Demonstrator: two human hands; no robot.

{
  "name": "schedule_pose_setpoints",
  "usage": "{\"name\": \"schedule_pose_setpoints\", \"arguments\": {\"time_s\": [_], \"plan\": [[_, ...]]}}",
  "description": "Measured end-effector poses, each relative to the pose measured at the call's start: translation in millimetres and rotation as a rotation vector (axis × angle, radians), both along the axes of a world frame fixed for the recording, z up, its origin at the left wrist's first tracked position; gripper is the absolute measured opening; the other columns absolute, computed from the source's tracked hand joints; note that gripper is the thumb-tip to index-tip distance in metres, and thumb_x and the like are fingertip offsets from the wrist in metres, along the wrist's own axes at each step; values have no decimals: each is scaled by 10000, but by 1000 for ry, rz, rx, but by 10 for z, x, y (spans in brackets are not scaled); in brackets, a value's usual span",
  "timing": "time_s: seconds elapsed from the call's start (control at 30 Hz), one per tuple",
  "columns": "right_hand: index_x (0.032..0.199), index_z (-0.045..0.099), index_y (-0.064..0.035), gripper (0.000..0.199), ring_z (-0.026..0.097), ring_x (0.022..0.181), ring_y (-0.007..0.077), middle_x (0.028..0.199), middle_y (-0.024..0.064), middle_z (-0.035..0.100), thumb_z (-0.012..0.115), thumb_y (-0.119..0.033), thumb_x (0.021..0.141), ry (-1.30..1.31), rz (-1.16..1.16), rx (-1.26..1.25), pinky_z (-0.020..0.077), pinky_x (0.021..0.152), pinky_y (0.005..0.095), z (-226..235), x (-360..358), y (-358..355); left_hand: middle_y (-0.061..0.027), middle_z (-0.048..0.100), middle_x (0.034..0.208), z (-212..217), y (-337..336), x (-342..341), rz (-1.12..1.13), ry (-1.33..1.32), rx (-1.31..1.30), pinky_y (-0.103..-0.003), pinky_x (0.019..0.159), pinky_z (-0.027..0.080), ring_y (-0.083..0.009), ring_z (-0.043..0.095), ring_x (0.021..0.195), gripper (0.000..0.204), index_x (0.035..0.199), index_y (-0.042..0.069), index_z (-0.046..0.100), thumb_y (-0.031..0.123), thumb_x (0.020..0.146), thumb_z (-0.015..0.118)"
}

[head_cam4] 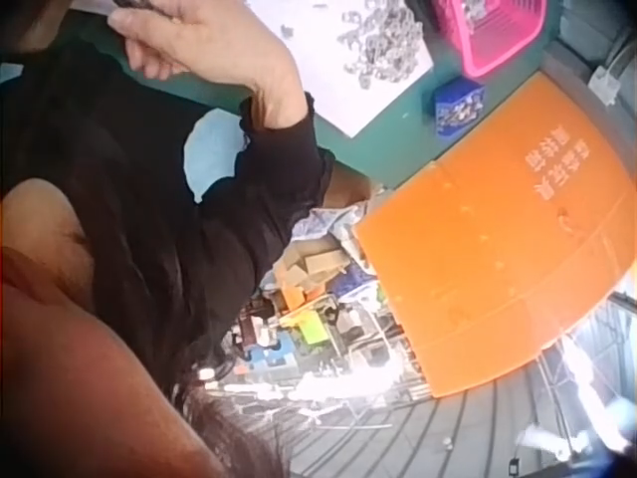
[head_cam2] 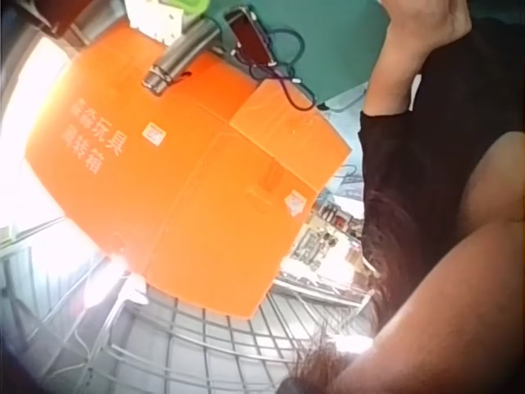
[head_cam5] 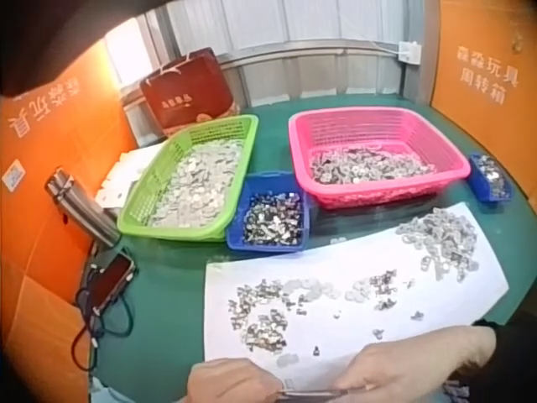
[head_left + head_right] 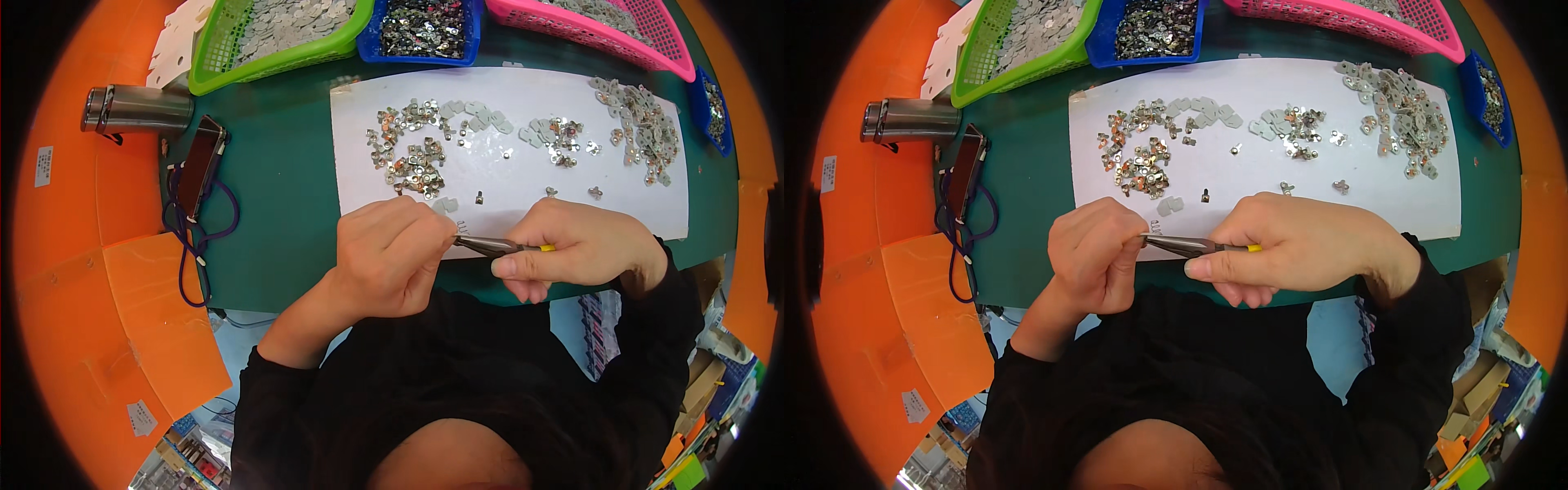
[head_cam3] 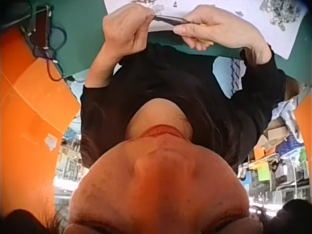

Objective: Assembling small metal components using a pair of pliers on a white workspace.

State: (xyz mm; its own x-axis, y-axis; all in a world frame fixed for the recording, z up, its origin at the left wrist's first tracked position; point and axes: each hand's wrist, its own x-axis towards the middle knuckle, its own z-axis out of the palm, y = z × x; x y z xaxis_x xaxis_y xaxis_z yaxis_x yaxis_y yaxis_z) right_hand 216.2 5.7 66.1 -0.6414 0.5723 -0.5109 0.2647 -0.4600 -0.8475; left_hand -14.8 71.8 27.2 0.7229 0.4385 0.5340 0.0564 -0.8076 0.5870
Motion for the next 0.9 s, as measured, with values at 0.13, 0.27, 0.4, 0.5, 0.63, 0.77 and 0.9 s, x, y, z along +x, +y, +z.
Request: {"name": "schedule_pose_setpoints", "arguments": {"time_s": [0.13, 0.27, 0.4, 0.5, 0.63, 0.77, 0.9], "plan": [[726, 634, -23, 438, 599, 586, 101, 652, 24, 632, 497, -309, 1030, 94, 22, -108, 476, 577, 247, -55, 28, 9, -78, 513, 626, -4, 19, 14, -30, -55, -5, -326, 452, 398, -246, 520, 502, 144, 781, 23, 572, -52, 681, 644], [719, 631, -33, 413, 579, 560, 101, 612, 15, 603, 524, -300, 1016, 49, -10, -100, 458, 551, 262, -38, -33, -27, -89, 523, 626, -37, -55, -13, -16, -33, -185, -325, 452, 402, -259, 526, 499, 98, 800, 9, 573, -68, 764, 622], [724, 633, -34, 324, 588, 528, 255, 579, 93, 589, 593, -251, 961, -293, -81, 471, 453, 535, 347, -49, -182, -188, -92, 532, 628, -83, -188, -23, 83, -33, -276, -325, 451, 403, -263, 528, 497, 66, 823, 0, 576, -58, 815, 606], [730, 623, -22, 259, 569, 562, 390, 603, 162, 593, 634, -202, 916, -485, -177, 652, 441, 531, 432, -28, -283, -273, -90, 546, 637, -106, -174, -16, 123, -1, -268, -331, 461, 413, -259, 543, 509, 74, 840, 0, 578, -56, 810, 616], [752, 590, -29, 209, 586, 608, 369, 643, 141, 600, 673, -187, 861, -706, -186, 803, 437, 550, 449, 55, -234, -297, -98, 562, 661, -118, -56, -20, 83, 14, -178, -334, 484, 431, -267, 567, 549, 94, 844, 14, 580, -62, 803, 618], [778, 573, -47, 182, 598, 680, 338, 707, 120, 594, 693, -180, 813, -832, -149, 921, 440, 572, 447, 143, -140, -246, -96, 566, 681, -36, 9, -16, 0, 58, -205, -335, 493, 434, -274, 569, 573, 115, 843, 31, 572, -61, 792, 619], [789, 573, -54, 176, 597, 679, 321, 700, 105, 581, 689, -185, 799, -838, -53, 975, 458, 579, 422, 174, -104, -196, -81, 568, 651, 61, 51, 25, -67, 106, -159, -291, 498, 443, -223, 583, 548, 69, 830, 7, 584, -58, 846, 598]]}}
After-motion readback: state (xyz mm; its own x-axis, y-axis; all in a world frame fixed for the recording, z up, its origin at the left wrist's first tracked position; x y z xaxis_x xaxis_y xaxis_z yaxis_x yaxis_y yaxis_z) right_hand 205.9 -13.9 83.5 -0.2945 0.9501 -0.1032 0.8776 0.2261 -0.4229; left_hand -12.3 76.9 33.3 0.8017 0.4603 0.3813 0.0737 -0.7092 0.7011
